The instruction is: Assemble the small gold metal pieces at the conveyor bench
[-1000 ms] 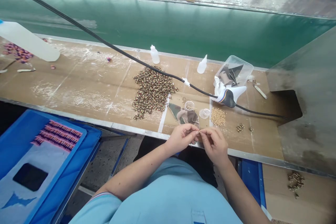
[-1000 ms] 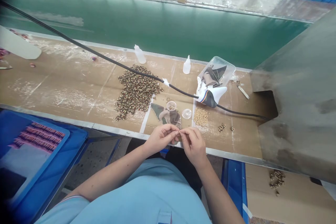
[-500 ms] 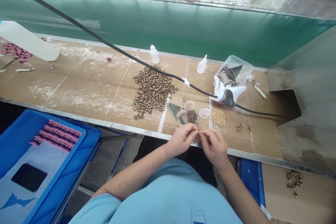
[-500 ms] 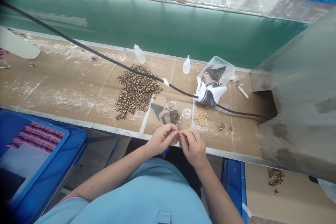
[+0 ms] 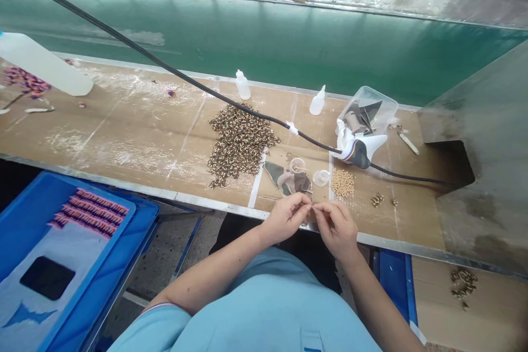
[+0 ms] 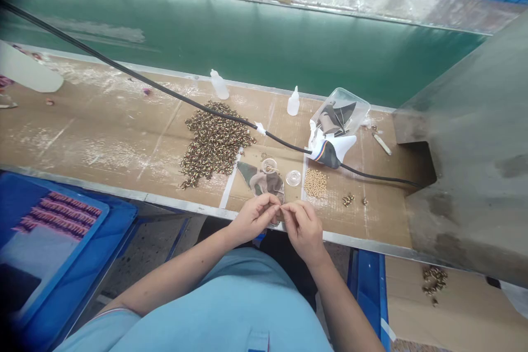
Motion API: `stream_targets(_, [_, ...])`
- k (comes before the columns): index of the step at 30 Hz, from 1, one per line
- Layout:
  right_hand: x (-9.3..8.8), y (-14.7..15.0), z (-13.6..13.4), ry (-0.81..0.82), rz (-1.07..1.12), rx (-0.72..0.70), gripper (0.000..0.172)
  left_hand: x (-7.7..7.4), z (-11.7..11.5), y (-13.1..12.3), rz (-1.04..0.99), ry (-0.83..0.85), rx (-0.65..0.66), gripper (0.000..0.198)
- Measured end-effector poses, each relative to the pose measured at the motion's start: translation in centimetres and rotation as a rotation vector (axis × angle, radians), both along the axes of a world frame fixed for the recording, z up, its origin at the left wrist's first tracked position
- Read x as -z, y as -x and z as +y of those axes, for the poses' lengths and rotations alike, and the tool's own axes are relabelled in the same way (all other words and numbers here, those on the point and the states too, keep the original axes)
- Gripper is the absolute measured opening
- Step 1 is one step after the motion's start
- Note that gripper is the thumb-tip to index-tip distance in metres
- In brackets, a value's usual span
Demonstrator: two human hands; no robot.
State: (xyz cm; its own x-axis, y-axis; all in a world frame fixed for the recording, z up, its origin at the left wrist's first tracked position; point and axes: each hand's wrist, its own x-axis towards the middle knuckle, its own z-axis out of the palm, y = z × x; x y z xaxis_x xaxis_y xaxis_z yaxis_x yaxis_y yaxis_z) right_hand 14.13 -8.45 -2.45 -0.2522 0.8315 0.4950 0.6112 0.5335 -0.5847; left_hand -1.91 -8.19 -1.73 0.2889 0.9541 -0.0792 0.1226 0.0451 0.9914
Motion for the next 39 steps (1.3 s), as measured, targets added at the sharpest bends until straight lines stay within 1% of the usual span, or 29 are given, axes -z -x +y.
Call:
stream_targets(4, [-0.23, 0.04, 0.02, 0.031, 0.011, 0.005, 0.009, 0.09, -0.03, -0.12, -0.027, 0.032, -0.022, 0.015])
stream_targets(11, [-0.01, -0.03, -0.01, 0.016, 0.031, -0.005, 0.009, -0.23, 0.13, -0.19, -0.106, 0.146, -0.032, 0.014])
stream_targets(15, [-0.03, 0.04, 0.03, 0.024, 0.030, 0.000, 0.007, -0.29, 0.11, -0.22, -0.099, 0.129, -0.048, 0.014])
stream_targets(21, [0.01, -0.02, 0.09, 0.043, 0.034, -0.008, 0.009, 0.12, 0.06, -0.43, -0.107, 0.144, -0.067, 0.015])
stream_targets(25, [0.11, -0.10, 0.06, 0.078, 0.056, -0.008, 0.008, 0.10, 0.12, -0.48, -0.140, 0.173, -0.080, 0.016])
stream_targets(33, [-0.05, -0.07, 0.08, 0.079, 0.058, 0.021, 0.008, 0.20, 0.08, -0.57, -0.223, 0.204, -0.077, 0.018])
stream_targets(39, [-0.22, -0.03, 0.17, 0.096, 0.083, 0.016, 0.008, 0.38, 0.05, -0.58, -0.193, 0.171, -0.081, 0.017])
